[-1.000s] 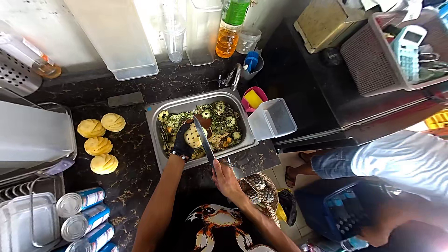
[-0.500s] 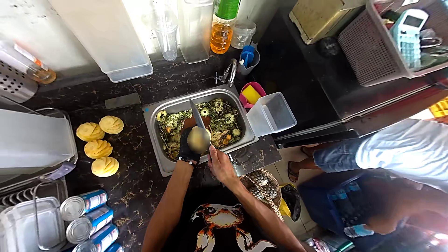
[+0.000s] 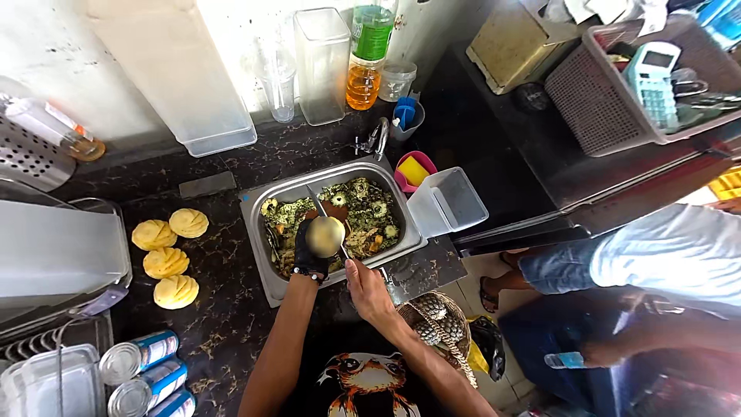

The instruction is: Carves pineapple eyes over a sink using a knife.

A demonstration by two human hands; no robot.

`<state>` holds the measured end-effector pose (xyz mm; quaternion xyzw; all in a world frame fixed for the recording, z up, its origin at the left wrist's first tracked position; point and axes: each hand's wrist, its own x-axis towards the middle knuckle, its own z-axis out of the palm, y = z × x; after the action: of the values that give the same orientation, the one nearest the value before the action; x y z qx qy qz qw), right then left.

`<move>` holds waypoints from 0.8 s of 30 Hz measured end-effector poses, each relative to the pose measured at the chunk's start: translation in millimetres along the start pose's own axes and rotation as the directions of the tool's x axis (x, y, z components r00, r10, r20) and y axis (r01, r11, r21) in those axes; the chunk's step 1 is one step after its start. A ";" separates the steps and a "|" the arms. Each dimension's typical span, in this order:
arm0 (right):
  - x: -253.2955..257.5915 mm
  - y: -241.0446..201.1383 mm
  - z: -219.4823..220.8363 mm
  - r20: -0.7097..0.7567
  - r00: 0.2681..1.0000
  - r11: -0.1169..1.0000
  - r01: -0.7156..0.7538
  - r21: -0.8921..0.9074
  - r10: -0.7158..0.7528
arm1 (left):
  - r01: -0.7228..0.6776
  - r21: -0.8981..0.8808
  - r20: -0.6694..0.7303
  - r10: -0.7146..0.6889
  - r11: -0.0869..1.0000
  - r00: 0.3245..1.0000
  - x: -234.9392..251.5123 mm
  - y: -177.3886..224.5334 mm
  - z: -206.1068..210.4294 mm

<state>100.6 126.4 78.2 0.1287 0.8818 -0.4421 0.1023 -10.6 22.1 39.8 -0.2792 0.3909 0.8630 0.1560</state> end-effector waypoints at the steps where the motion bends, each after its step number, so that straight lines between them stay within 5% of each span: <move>1: -0.6 -0.6 0.1 -0.004 1.000 1.000 0.000 -0.020 0.000 | -0.004 0.010 -0.020 0.005 1.000 1.000 2.2 -1.3 -1.8; 9: -37.8 6.2 1.7 0.076 0.978 0.949 -0.168 -0.268 0.195 | -0.118 0.066 -0.022 0.120 0.991 0.993 18.1 1.0 -14.0; 16: 23.4 -14.9 8.5 0.096 0.975 0.960 -0.176 -0.219 0.200 | -0.182 0.104 0.034 0.179 0.978 0.983 41.6 -54.0 -45.8; 24: 33.6 22.2 -2.0 0.104 0.988 0.933 -0.142 0.330 0.114 | -0.243 0.199 0.018 0.245 0.949 0.969 30.9 -5.1 -53.2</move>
<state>75.7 145.3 52.8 0.1828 0.7781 -0.5834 0.1441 -13.5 -13.6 -10.4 -0.2146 0.5075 0.8312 0.0740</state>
